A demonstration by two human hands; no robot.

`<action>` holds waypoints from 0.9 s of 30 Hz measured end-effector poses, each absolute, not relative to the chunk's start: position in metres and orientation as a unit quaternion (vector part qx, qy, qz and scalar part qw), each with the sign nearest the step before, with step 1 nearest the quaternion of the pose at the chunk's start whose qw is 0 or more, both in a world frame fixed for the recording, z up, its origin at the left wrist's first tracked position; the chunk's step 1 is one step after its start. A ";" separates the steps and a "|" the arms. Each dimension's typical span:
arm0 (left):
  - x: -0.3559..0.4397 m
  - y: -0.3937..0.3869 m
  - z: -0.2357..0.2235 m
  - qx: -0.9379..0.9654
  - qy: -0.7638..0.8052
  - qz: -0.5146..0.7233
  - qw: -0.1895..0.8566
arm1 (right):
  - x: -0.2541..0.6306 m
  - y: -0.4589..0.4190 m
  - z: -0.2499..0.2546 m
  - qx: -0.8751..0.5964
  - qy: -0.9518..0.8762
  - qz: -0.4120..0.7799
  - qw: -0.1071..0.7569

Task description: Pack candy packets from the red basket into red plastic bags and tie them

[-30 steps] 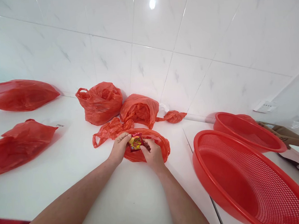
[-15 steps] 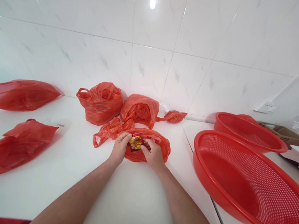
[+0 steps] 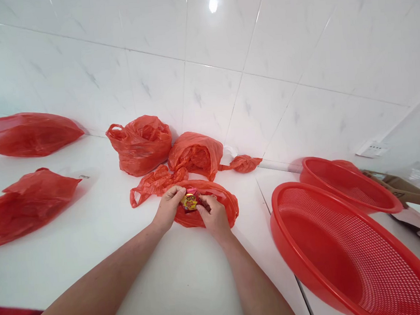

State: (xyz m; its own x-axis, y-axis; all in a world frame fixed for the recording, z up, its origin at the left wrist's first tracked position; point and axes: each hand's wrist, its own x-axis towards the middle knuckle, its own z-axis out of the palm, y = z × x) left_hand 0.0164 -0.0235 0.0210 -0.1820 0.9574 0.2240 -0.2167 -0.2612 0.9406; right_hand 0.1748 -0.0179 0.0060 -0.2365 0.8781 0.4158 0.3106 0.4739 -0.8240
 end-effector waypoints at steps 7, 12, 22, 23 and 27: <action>0.015 -0.021 0.018 0.456 0.421 0.644 0.447 | 0.175 -0.018 0.006 -0.411 -0.725 0.302 0.462; 0.015 -0.020 0.019 0.452 0.417 0.645 0.454 | 0.175 -0.019 0.006 -0.408 -0.735 0.298 0.452; 0.018 -0.021 0.013 0.445 0.374 0.652 0.486 | 0.176 -0.020 0.011 -0.412 -0.723 0.284 0.476; 0.018 -0.020 0.013 0.444 0.370 0.652 0.491 | 0.177 -0.020 0.011 -0.414 -0.720 0.283 0.479; 0.020 -0.019 0.011 0.446 0.361 0.645 0.505 | 0.178 -0.020 0.014 -0.418 -0.707 0.285 0.494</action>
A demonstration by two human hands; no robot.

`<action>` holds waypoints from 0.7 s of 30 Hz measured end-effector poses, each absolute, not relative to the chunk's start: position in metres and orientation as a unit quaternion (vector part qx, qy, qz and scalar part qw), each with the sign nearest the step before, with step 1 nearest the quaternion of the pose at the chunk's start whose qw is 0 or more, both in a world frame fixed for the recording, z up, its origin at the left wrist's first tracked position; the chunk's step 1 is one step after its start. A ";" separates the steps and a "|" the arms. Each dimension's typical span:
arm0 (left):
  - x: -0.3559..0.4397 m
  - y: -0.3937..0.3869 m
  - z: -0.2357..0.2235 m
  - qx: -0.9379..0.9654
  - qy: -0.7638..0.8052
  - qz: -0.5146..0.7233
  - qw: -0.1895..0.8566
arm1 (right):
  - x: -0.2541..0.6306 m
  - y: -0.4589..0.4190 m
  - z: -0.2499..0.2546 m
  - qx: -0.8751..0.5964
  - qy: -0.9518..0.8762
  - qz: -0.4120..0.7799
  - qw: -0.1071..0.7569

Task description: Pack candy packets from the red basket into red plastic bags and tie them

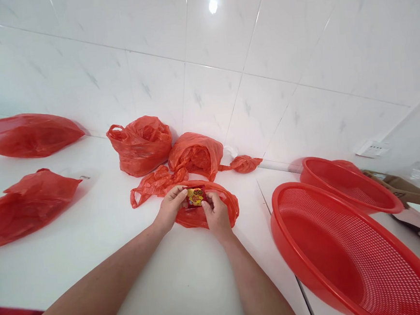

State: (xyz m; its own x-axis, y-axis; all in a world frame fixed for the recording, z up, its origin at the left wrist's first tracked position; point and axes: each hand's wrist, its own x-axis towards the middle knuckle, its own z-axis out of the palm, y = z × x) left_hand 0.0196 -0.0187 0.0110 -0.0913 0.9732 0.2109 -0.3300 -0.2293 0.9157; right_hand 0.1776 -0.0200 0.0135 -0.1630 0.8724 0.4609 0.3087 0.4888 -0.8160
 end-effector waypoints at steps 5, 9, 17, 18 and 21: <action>0.021 -0.018 0.010 0.480 0.344 0.632 0.502 | 0.177 -0.020 0.014 -0.424 -0.695 0.283 0.507; 0.021 -0.016 0.007 0.487 0.341 0.633 0.496 | 0.176 -0.020 0.015 -0.424 -0.693 0.285 0.509; 0.020 -0.011 0.001 0.486 0.361 0.643 0.470 | 0.177 -0.022 0.017 -0.424 -0.691 0.311 0.496; 0.020 -0.012 0.002 0.485 0.362 0.643 0.469 | 0.177 -0.022 0.017 -0.418 -0.694 0.321 0.491; 0.020 -0.014 0.006 0.486 0.366 0.639 0.471 | 0.176 -0.022 0.015 -0.401 -0.706 0.340 0.475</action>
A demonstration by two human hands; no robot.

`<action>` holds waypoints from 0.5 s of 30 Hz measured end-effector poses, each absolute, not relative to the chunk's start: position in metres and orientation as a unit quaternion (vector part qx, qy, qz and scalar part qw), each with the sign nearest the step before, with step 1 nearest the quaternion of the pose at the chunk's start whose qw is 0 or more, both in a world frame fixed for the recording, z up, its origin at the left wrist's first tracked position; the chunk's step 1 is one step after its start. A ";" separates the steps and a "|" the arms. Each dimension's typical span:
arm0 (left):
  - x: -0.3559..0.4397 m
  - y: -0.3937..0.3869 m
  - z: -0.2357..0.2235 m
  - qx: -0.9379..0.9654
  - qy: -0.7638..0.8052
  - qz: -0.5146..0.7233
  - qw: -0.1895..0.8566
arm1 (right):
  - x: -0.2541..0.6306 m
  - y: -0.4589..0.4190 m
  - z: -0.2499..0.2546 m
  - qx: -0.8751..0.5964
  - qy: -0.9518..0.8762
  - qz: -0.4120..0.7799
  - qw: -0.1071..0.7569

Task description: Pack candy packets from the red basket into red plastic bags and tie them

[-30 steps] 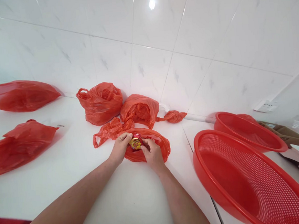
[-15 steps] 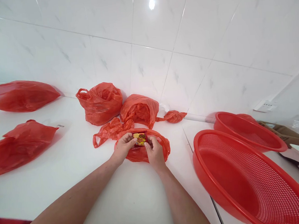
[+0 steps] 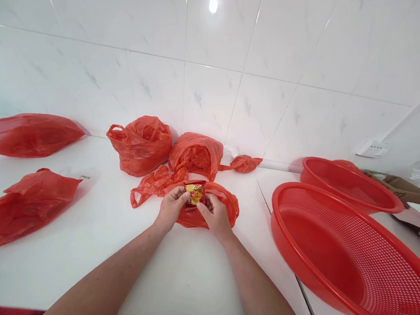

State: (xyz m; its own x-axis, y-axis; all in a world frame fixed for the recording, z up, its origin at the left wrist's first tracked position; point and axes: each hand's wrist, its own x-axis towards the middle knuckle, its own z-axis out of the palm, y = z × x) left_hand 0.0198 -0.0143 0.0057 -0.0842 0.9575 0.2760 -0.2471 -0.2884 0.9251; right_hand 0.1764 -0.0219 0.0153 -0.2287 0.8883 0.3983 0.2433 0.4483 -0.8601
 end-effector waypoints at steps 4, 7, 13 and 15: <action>0.021 -0.017 0.010 0.485 0.372 0.637 0.470 | 0.176 -0.021 0.013 -0.403 -0.713 0.333 0.468; 0.021 -0.018 0.011 0.485 0.376 0.634 0.470 | 0.176 -0.021 0.013 -0.399 -0.714 0.334 0.469; 0.020 -0.020 0.015 0.484 0.386 0.633 0.465 | 0.176 -0.024 0.016 -0.369 -0.715 0.364 0.469; 0.020 -0.021 0.016 0.484 0.389 0.631 0.464 | 0.176 -0.025 0.017 -0.359 -0.713 0.384 0.463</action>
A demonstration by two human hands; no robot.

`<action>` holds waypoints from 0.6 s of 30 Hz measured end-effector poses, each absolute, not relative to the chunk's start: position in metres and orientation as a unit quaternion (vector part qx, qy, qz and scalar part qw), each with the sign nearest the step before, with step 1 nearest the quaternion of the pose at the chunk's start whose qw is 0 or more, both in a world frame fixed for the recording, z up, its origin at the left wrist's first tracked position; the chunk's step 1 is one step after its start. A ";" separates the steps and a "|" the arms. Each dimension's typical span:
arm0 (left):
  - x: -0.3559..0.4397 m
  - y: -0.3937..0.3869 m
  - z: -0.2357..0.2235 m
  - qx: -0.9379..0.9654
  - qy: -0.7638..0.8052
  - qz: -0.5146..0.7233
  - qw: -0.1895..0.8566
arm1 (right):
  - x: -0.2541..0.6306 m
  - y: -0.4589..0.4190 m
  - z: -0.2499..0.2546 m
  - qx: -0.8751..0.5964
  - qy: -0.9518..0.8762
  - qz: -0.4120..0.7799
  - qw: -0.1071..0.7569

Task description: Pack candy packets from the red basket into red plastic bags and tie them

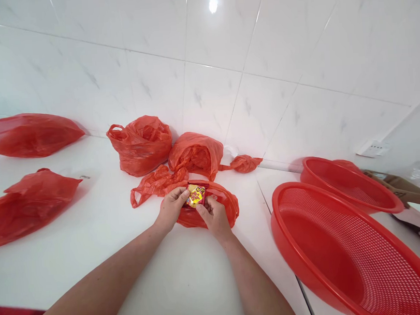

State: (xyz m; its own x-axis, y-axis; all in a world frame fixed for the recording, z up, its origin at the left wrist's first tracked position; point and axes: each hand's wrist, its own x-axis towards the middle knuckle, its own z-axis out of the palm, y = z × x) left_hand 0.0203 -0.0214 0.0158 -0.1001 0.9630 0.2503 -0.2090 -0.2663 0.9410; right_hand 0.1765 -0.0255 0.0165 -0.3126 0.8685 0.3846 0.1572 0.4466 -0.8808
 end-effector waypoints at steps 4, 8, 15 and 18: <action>0.020 -0.022 0.016 0.485 0.390 0.628 0.468 | 0.177 -0.026 0.017 -0.373 -0.713 0.374 0.461; 0.021 -0.021 0.014 0.483 0.389 0.627 0.471 | 0.176 -0.026 0.017 -0.406 -0.711 0.341 0.462; 0.023 -0.017 0.008 0.480 0.380 0.649 0.451 | 0.173 -0.026 0.018 -0.448 -0.685 0.277 0.503; 0.022 -0.018 0.008 0.483 0.395 0.654 0.428 | 0.174 -0.026 0.020 -0.456 -0.668 0.259 0.528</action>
